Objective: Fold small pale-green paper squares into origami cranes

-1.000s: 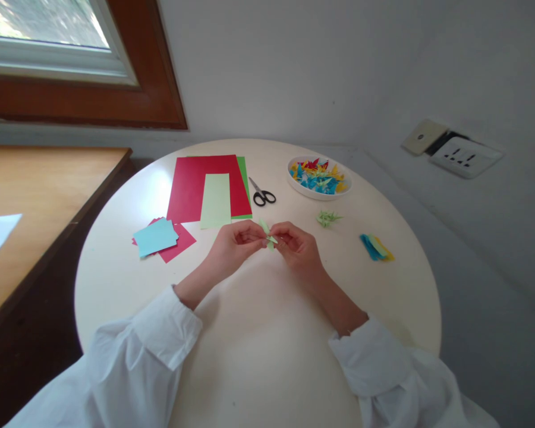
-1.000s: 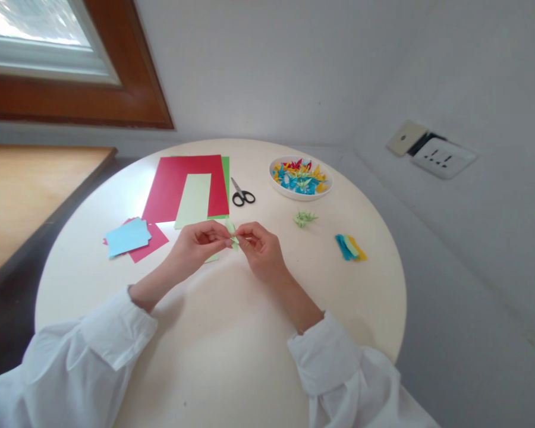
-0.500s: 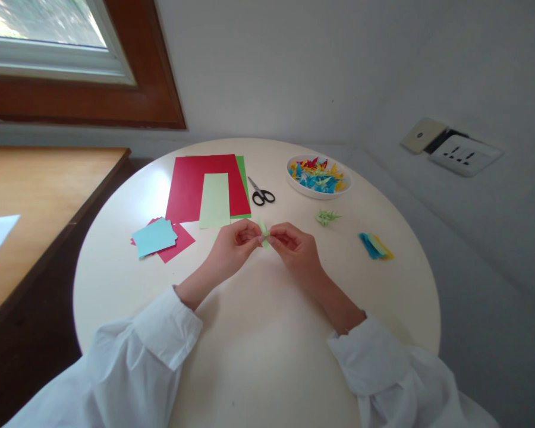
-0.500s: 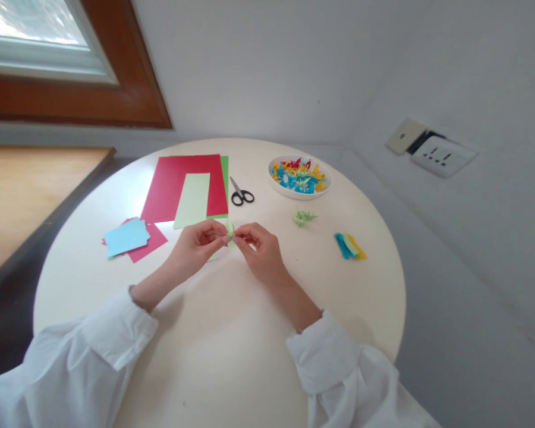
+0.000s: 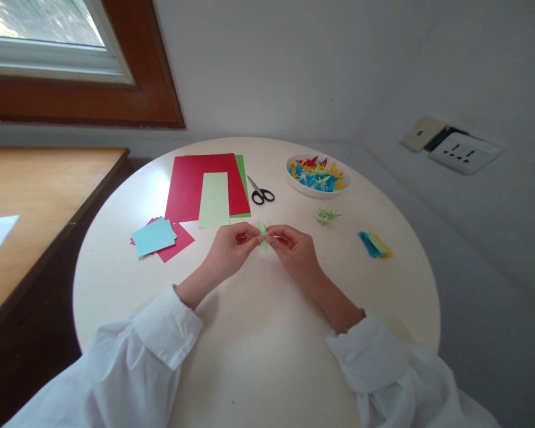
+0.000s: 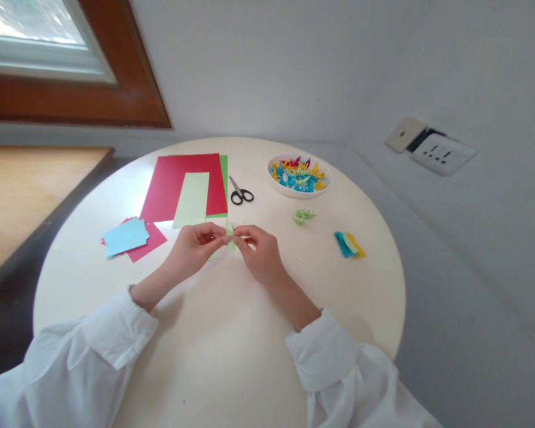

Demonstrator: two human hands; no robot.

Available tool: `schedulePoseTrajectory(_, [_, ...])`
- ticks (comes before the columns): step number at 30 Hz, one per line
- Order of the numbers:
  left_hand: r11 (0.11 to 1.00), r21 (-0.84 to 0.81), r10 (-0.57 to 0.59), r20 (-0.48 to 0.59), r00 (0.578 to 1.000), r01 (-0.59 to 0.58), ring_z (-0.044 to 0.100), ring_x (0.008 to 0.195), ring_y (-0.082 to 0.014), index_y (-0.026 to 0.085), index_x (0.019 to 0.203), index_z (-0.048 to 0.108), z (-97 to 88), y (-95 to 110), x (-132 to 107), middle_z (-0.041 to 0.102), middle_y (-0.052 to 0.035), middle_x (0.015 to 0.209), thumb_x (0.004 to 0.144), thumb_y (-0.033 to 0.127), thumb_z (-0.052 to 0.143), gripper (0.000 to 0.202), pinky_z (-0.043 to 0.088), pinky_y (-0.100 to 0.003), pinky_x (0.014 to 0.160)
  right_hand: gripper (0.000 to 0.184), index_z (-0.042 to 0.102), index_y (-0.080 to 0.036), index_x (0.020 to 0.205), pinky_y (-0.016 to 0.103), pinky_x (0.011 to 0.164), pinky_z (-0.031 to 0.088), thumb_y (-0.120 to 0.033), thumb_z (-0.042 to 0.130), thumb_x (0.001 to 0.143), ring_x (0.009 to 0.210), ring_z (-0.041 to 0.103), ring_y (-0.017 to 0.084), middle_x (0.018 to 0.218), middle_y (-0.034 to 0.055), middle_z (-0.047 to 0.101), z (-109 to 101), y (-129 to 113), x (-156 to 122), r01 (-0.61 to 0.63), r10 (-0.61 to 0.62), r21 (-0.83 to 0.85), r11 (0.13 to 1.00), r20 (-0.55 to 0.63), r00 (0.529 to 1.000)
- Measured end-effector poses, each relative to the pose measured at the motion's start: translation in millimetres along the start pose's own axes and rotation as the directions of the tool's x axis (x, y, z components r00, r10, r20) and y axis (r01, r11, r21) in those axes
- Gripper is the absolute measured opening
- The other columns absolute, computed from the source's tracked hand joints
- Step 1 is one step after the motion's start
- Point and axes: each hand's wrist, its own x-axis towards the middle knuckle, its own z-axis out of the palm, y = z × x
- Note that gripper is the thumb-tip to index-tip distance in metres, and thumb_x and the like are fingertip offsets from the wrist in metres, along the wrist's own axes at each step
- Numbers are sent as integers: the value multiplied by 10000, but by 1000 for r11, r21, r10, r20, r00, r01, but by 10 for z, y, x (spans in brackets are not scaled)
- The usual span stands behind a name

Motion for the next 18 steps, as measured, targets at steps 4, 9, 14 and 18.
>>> schedulePoseTrajectory(4, [1000, -7, -11, 0, 1000, 11, 441, 516, -94, 146, 620, 566, 2, 11, -7, 532, 6, 560, 726, 332, 598, 217, 321, -223, 476, 93, 664, -179, 705, 289, 653, 529, -267, 642, 681, 690, 639, 162, 728, 36, 695, 7, -13, -8, -41, 41, 6, 999, -48, 998])
schedulePoseTrajectory(9, [1000, -12, -26, -5, 1000, 26, 475, 526, -100, 139, 629, 567, 5, 2, 3, 566, -14, 584, 728, 328, 601, 215, 344, -228, 487, 103, 669, -167, 680, 286, 628, 518, -266, 657, 655, 642, 631, 159, 684, 37, 696, 25, -24, -13, -73, 75, 30, 997, -80, 994])
schedulePoseTrajectory(14, [994, -86, -66, -16, 998, 64, 513, 531, -107, 136, 648, 581, 7, 35, 1, 597, -23, 592, 695, 333, 653, 215, 366, -227, 480, 99, 667, -167, 657, 278, 608, 512, -265, 659, 649, 615, 623, 151, 654, 28, 691, 32, -41, -14, -100, 104, 47, 994, -89, 991])
schedulePoseTrajectory(18, [989, -125, -88, -32, 996, 84, 535, 525, -112, 140, 646, 579, 11, 49, -2, 603, -15, 573, 646, 340, 709, 239, 373, -223, 469, 89, 666, -171, 648, 277, 605, 513, -260, 656, 649, 603, 620, 146, 647, 23, 692, 34, -52, -21, -104, 109, 62, 993, -85, 990])
